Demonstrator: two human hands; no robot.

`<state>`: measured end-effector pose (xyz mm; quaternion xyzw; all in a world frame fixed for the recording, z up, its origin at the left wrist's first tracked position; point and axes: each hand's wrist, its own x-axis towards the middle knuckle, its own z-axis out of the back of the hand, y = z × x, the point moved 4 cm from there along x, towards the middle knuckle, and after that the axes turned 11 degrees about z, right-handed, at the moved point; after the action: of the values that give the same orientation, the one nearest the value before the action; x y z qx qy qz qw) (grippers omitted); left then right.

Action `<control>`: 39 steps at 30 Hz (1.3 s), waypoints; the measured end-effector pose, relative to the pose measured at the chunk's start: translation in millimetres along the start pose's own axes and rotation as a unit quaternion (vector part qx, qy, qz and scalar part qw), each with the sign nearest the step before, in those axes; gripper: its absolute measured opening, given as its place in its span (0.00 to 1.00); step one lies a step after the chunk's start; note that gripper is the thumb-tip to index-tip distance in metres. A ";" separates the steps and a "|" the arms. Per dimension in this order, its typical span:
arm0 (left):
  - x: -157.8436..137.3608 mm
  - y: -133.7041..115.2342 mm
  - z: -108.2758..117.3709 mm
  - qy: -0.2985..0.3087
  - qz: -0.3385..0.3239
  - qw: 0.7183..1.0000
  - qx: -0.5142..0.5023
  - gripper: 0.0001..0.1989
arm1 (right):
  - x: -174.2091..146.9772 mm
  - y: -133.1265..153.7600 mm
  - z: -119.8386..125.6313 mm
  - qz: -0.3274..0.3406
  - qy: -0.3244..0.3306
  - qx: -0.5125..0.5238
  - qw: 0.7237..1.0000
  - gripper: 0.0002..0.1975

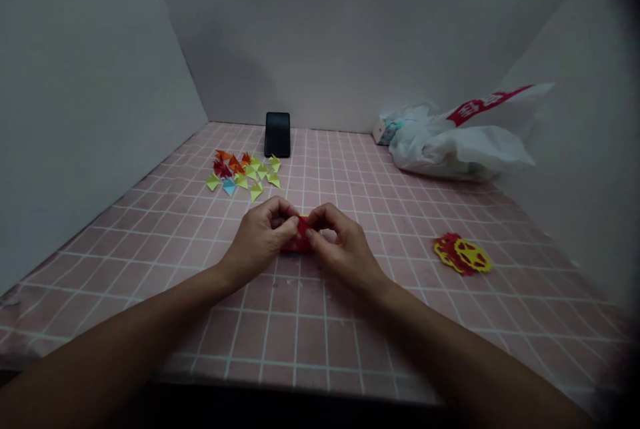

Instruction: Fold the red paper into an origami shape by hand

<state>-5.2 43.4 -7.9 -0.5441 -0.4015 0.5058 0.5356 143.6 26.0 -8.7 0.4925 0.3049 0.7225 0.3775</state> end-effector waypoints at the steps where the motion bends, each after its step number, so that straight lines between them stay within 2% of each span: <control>1: 0.0 0.1 0.4 -0.006 -0.005 1.000 0.006 0.06 | -0.1 -0.2 0.2 0.003 -0.002 -0.004 1.000 0.03; 9: -1.5 -1.0 1.3 -0.012 -0.006 0.999 0.032 0.07 | -1.1 -2.2 0.7 0.015 -0.013 -0.045 0.999 0.05; 16: -3.4 -3.3 3.7 -0.040 -0.014 0.996 0.080 0.07 | -1.9 -1.8 1.7 0.021 0.001 -0.061 0.998 0.05; 31: -3.9 -2.7 6.9 -0.079 -0.040 0.991 0.099 0.05 | -3.8 0.3 0.3 0.045 0.044 -0.187 0.980 0.07; 39: -2.2 -1.1 7.7 -0.087 -0.073 0.988 0.108 0.05 | -4.2 5.1 -1.1 0.107 0.043 -0.241 0.964 0.08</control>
<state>-12.9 42.7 -5.9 -0.4059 -0.4282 0.5512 0.5899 142.3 19.7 -7.0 0.3849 0.0835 0.8313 0.3921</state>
